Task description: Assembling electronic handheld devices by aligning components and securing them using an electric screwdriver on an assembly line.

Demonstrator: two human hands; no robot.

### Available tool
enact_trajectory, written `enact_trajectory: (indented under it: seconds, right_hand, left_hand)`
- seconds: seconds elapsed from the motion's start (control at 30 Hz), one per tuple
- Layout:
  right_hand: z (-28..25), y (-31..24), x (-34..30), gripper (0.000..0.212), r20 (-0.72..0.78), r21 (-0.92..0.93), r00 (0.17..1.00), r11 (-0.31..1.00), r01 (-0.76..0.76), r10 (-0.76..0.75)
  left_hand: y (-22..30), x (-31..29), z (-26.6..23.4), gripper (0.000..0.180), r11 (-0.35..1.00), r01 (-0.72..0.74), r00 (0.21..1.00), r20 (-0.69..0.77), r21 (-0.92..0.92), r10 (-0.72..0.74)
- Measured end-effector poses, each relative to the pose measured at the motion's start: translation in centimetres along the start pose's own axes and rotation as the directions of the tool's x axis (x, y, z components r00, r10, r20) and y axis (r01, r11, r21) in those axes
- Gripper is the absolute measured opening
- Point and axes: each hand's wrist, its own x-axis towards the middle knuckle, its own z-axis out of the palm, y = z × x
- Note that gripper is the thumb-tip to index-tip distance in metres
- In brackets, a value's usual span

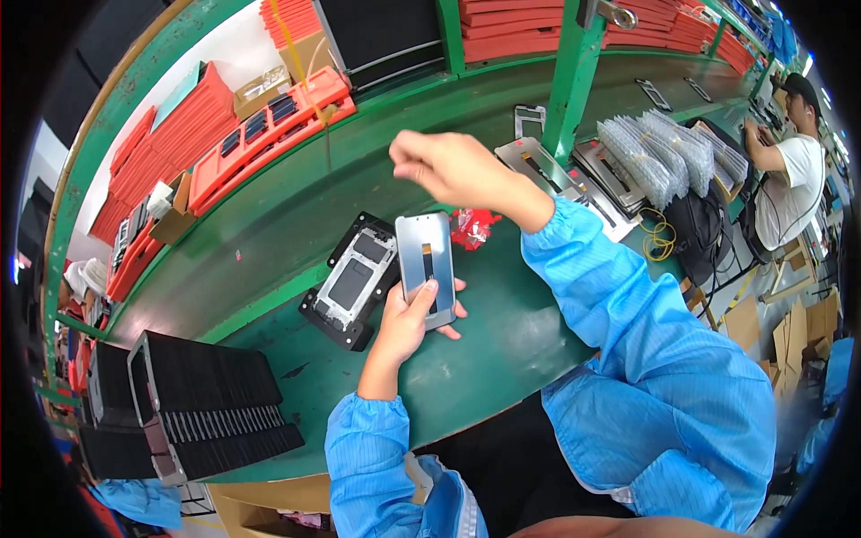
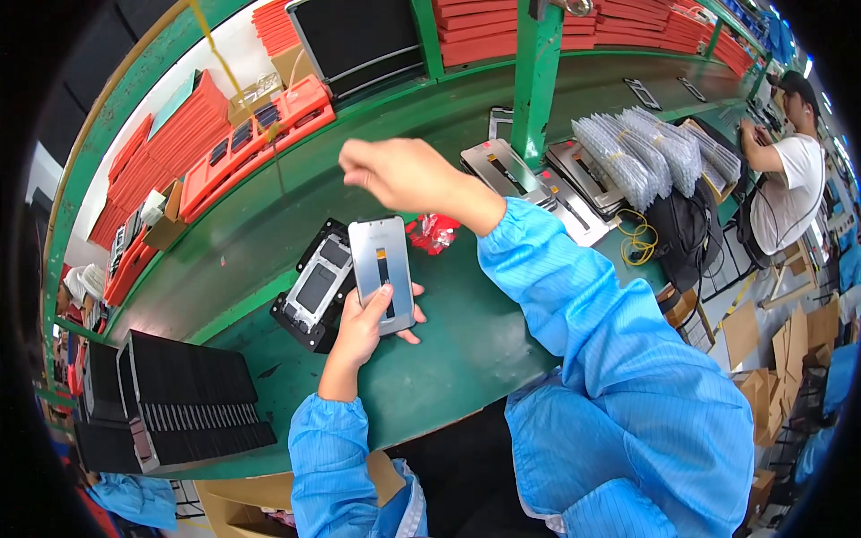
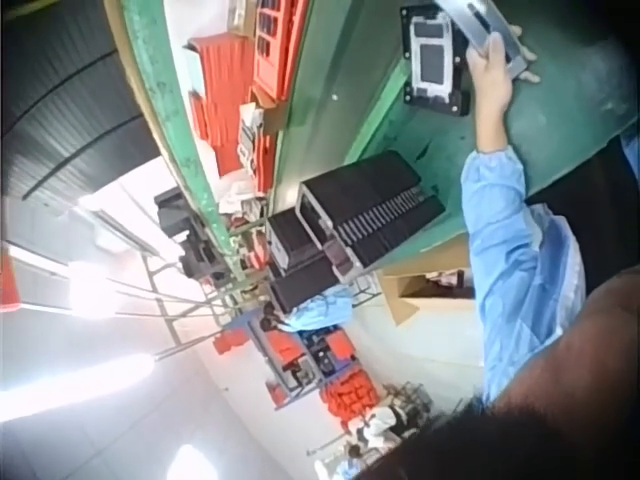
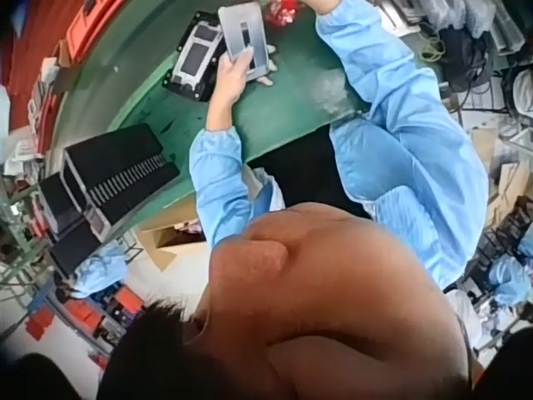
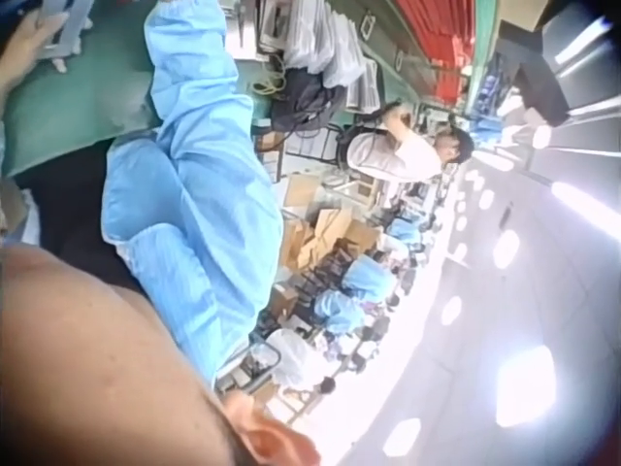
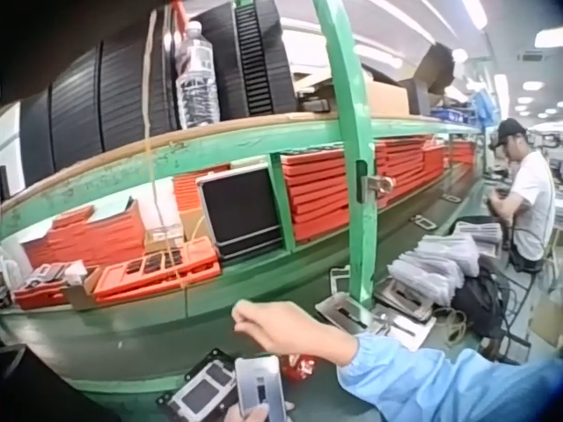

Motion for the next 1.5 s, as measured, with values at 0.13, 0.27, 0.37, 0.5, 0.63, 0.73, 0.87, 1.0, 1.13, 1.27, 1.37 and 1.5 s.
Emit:
enact_trajectory:
  seconds: [0.13,0.27,0.37,0.5,0.63,0.73,0.87,1.0,1.13,1.27,1.37,1.5]
  right_hand:
    - [0.4,4.3,-1.7,0.017,0.287,-0.127,0.946,0.985,-0.115,0.148]
    - [1.3,3.5,-1.8,0.02,0.645,-0.348,0.687,0.929,-0.126,0.335]
    - [0.2,1.6,-0.9,0.021,0.674,-0.238,0.684,0.958,-0.158,0.28]
    - [0.9,-2.6,-0.4,0.023,0.376,0.538,0.926,0.807,-0.245,0.031]
    - [3.3,-4.8,-1.3,0.025,0.504,0.776,0.863,0.446,-0.445,-0.017]
    - [3.6,-4.7,-1.2,0.027,0.709,0.658,0.688,0.498,-0.565,-0.155]
    - [4.7,-2.6,-1.7,0.028,0.751,0.628,0.616,0.549,-0.552,-0.238]
    - [9.8,2.0,-1.8,0.036,0.252,0.899,0.925,0.284,-0.332,0.284]
    - [13.1,2.1,-1.9,0.048,0.173,0.938,0.899,0.211,-0.275,0.402]
    - [13.3,1.5,-2.4,0.062,0.409,0.911,0.88,-0.055,-0.408,0.241]
    - [13.5,1.7,-3.4,0.065,0.42,0.907,0.88,-0.079,-0.413,0.221]
    - [13.1,1.7,-3.4,0.065,0.435,0.9,0.874,-0.098,-0.424,0.217]
  left_hand:
    - [0.6,-0.2,0.5,0.053,0.993,-0.121,0.991,0.057,-0.007,0.121]
    - [1.0,-1.0,0.2,0.068,0.903,-0.318,0.945,-0.026,-0.29,0.325]
    - [2.3,-1.3,-0.2,0.076,0.865,-0.39,0.92,-0.091,-0.316,0.382]
    - [3.1,-1.5,-0.9,0.08,0.842,-0.457,0.889,-0.18,-0.288,0.421]
    - [2.8,-2.1,-1.6,0.08,0.85,-0.46,0.884,-0.218,-0.256,0.413]
    - [2.9,-2.0,-2.2,0.076,0.845,-0.496,0.851,-0.304,-0.201,0.428]
    - [4.2,-3.1,-3.4,0.064,0.836,-0.527,0.734,-0.416,0.152,0.537]
    - [6.4,-5.3,-4.8,0.057,0.628,-0.269,0.675,-0.323,0.73,0.664]
    - [6.6,-6.2,-6.0,0.061,0.43,0.1,0.632,-0.391,0.897,0.669]
    - [5.5,-5.9,-6.8,0.067,0.337,0.168,0.652,-0.361,0.926,0.667]
    - [5.3,-5.1,-6.6,0.067,0.319,0.16,0.662,-0.341,0.934,0.667]
    - [4.9,-4.5,-6.4,0.066,0.31,0.122,0.689,-0.305,0.943,0.658]
